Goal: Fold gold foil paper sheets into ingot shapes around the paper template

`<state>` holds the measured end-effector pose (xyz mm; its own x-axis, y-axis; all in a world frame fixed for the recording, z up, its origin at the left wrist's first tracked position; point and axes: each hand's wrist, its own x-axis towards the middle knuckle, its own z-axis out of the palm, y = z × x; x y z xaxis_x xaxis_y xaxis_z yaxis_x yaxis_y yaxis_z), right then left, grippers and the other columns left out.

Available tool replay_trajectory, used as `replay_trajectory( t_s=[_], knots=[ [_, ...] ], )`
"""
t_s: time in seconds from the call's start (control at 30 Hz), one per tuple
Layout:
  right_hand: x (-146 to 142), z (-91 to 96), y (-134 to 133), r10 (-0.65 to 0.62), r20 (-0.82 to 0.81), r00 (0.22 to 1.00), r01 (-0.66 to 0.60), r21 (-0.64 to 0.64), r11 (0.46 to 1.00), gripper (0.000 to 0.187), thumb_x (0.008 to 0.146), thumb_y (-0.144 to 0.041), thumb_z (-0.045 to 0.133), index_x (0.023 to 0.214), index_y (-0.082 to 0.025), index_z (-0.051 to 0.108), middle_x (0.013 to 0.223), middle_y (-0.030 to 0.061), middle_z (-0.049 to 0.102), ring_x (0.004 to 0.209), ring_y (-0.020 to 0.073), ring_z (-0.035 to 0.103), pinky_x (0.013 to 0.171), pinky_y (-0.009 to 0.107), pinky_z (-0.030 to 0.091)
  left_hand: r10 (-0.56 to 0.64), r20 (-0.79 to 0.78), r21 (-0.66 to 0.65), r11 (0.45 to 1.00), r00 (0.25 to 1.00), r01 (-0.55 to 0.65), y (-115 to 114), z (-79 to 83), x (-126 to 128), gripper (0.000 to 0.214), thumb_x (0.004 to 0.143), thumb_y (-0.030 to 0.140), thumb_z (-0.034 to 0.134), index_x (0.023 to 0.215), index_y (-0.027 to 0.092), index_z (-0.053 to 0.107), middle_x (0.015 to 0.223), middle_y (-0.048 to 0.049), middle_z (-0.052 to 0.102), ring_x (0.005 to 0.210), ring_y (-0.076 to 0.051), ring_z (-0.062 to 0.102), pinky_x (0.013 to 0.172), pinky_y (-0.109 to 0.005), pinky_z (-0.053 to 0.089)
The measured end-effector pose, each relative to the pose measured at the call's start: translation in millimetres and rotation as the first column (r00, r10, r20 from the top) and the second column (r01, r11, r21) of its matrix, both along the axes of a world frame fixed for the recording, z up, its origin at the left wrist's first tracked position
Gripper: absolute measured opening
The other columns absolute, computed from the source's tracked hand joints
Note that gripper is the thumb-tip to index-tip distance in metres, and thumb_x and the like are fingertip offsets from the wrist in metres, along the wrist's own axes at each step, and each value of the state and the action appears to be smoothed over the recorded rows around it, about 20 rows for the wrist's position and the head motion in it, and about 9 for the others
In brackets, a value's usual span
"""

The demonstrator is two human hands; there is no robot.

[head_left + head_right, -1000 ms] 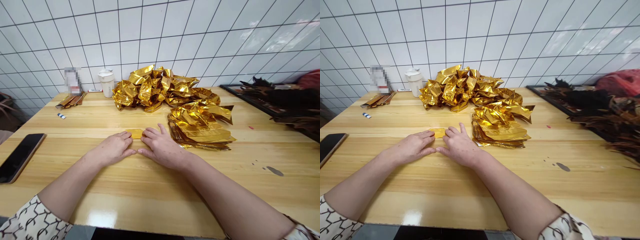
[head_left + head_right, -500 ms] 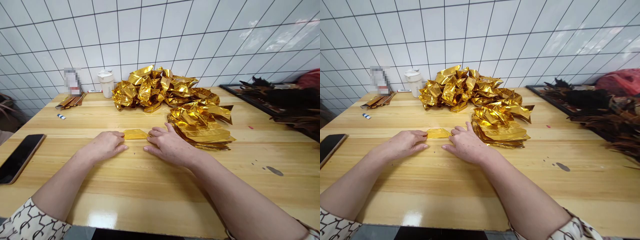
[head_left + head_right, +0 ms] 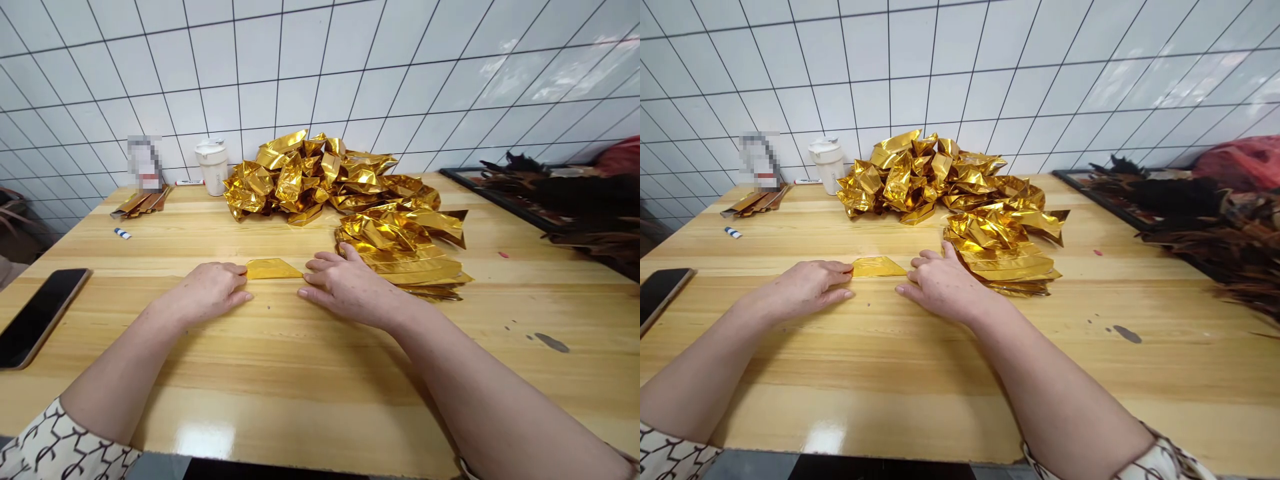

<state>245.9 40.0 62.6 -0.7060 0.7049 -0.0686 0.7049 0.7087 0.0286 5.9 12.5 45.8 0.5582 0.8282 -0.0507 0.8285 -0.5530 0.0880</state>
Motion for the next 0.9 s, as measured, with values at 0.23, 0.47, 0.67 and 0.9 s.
replay_trajectory(
  t_s=[0.23,0.47,0.67,0.9],
  knots=[
    [1,-0.5,-1,-0.003,-0.008,1.0,0.003,-0.011,1.0,0.036,0.093,-0.037,0.044,0.077,-0.02,0.071,0.092,0.0096,0.068,0.1,0.0267,0.054,0.097,0.056,0.026,0.016,-0.032,-0.017,1.0,0.999,-0.016,1,-1.0,-13,0.029,0.091,0.037,0.046,0.086,0.02,0.068,0.122,-0.0062,0.064,0.112,-0.023,0.059,0.09,-0.034,0.047],
    [3,-3.9,1,0.005,-0.025,1.0,-0.005,-0.01,1.0,0.034,0.092,-0.037,0.044,0.08,-0.021,0.072,0.094,0.0103,0.068,0.103,0.0278,0.054,0.099,0.058,0.023,-0.005,-0.008,-0.047,0.999,1.0,0.005,4,3.7,-16,0.036,0.093,0.035,0.04,0.074,0.019,0.066,0.09,-0.0046,0.068,0.087,-0.019,0.064,0.072,-0.027,0.047],
    [1,-2.8,0,0.001,-0.021,1.0,-0.002,-0.009,1.0,0.034,0.091,-0.036,0.045,0.077,-0.019,0.071,0.092,0.0113,0.068,0.101,0.0275,0.055,0.098,0.058,0.025,0.041,0.072,0.102,0.994,0.997,-0.048,6,-2.9,-3,0.033,0.094,0.037,0.039,0.089,0.017,0.065,0.095,-0.009,0.066,0.094,-0.021,0.062,0.081,-0.032,0.049],
    [-1,-0.5,-2,-0.007,-0.022,1.0,0.007,-0.011,1.0,0.034,0.091,-0.037,0.048,0.077,-0.018,0.071,0.095,0.0126,0.068,0.101,0.0273,0.058,0.1,0.058,0.026,-0.045,0.109,0.057,0.998,0.993,0.039,4,-33.5,12,0.063,0.094,0.054,0.034,0.139,0.01,0.036,0.148,-0.0178,0.035,0.139,-0.025,0.029,0.112,-0.041,0.028]
  ],
)
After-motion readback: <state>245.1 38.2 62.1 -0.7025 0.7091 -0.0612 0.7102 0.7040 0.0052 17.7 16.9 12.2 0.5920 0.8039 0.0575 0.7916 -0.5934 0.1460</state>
